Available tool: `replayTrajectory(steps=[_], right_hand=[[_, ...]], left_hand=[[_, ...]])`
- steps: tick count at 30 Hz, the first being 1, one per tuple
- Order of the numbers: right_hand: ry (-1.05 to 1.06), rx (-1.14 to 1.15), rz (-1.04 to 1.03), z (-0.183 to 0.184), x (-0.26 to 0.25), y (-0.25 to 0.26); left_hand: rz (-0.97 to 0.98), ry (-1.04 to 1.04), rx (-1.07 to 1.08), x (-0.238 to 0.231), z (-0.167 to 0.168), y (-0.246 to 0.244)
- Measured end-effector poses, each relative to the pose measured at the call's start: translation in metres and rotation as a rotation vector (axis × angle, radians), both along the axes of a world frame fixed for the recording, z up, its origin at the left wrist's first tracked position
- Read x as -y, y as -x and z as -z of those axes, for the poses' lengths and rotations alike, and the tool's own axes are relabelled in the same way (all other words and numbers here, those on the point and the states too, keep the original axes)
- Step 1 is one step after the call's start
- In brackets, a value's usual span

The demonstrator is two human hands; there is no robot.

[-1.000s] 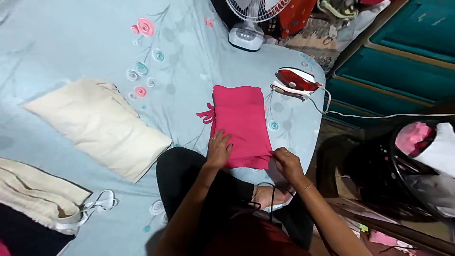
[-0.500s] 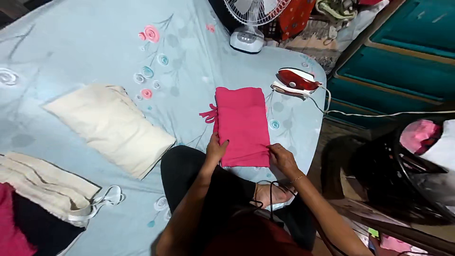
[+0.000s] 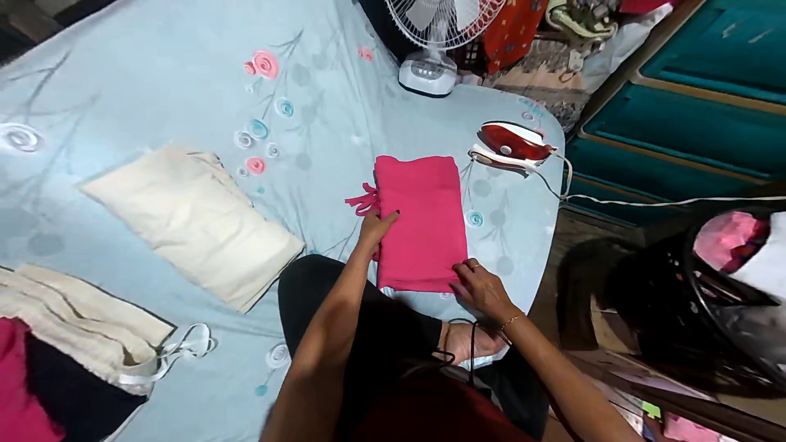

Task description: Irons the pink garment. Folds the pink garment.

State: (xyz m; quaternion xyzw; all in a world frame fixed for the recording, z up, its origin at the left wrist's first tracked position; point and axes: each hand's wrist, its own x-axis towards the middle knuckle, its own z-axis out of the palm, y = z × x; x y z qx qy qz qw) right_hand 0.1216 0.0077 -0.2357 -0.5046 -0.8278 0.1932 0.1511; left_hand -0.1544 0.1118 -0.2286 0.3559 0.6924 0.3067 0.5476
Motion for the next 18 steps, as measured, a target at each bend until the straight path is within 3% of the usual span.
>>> replayTrajectory(steps=[3, 7, 9, 12, 13, 18], right_hand=[[-0.179, -0.132, 0.067, 0.003, -0.001, -0.002], [-0.442, -0.202, 0.056, -0.004, -0.002, 0.001], [-0.39, -0.137, -0.009, -0.003, 0.005, 0.011], [-0.053, -0.004, -0.114, 0.007, 0.008, 0.026], [-0.027, -0.02, -0.13, 0.01, 0.007, 0.028], [-0.167, -0.214, 0.012, 0.01, 0.005, 0.02]], left_hand=[[0.147, -0.121, -0.094, -0.021, -0.008, -0.006], [0.269, -0.288, -0.097, -0.044, -0.048, -0.009], [0.242, -0.31, -0.09, -0.051, -0.045, 0.0], [0.211, -0.212, -0.196, -0.048, -0.01, 0.018], [0.201, -0.166, -0.214, -0.04, -0.001, 0.022], [0.219, -0.004, -0.125, 0.008, 0.0, 0.03]])
